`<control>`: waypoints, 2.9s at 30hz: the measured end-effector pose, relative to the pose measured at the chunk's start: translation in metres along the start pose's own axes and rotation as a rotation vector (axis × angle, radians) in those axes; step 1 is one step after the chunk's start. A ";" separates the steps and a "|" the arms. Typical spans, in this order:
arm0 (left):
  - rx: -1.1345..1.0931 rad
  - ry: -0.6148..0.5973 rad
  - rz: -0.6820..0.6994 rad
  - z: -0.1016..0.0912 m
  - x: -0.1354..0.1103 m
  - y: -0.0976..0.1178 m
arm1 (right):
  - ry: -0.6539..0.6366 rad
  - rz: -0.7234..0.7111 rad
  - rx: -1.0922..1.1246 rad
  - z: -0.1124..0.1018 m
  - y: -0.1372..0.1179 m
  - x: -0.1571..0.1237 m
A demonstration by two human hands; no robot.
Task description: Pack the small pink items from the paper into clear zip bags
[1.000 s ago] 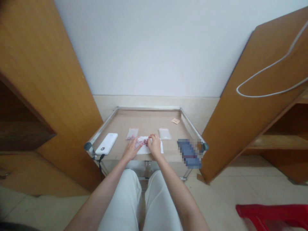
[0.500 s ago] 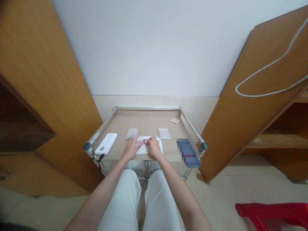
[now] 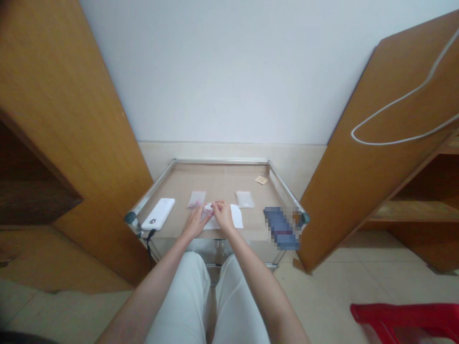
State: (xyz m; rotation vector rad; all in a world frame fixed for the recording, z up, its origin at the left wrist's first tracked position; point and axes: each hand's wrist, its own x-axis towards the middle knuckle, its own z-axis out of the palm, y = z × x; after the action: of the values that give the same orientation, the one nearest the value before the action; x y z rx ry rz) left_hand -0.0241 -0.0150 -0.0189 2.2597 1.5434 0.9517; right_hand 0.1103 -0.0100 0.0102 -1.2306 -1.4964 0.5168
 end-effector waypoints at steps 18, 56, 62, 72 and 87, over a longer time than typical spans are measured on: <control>-0.012 0.170 -0.052 -0.002 0.004 0.004 | 0.050 -0.108 0.011 -0.008 0.015 -0.020; -0.956 0.093 -0.344 -0.001 0.017 0.015 | -0.011 0.120 0.225 -0.010 0.022 -0.016; -0.982 0.098 -0.376 0.002 0.018 0.012 | 0.024 0.170 0.253 -0.011 0.017 -0.011; -1.067 0.163 -0.414 0.010 0.019 0.003 | -0.038 0.327 0.423 -0.014 0.010 -0.013; -1.070 0.016 -0.407 0.003 0.016 0.009 | -0.140 0.322 0.511 -0.018 0.012 -0.016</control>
State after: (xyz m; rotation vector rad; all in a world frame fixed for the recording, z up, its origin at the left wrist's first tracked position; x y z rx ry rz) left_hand -0.0119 -0.0035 -0.0103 1.1457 1.0151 1.2386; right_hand 0.1301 -0.0244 -0.0009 -1.0398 -1.1752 1.1424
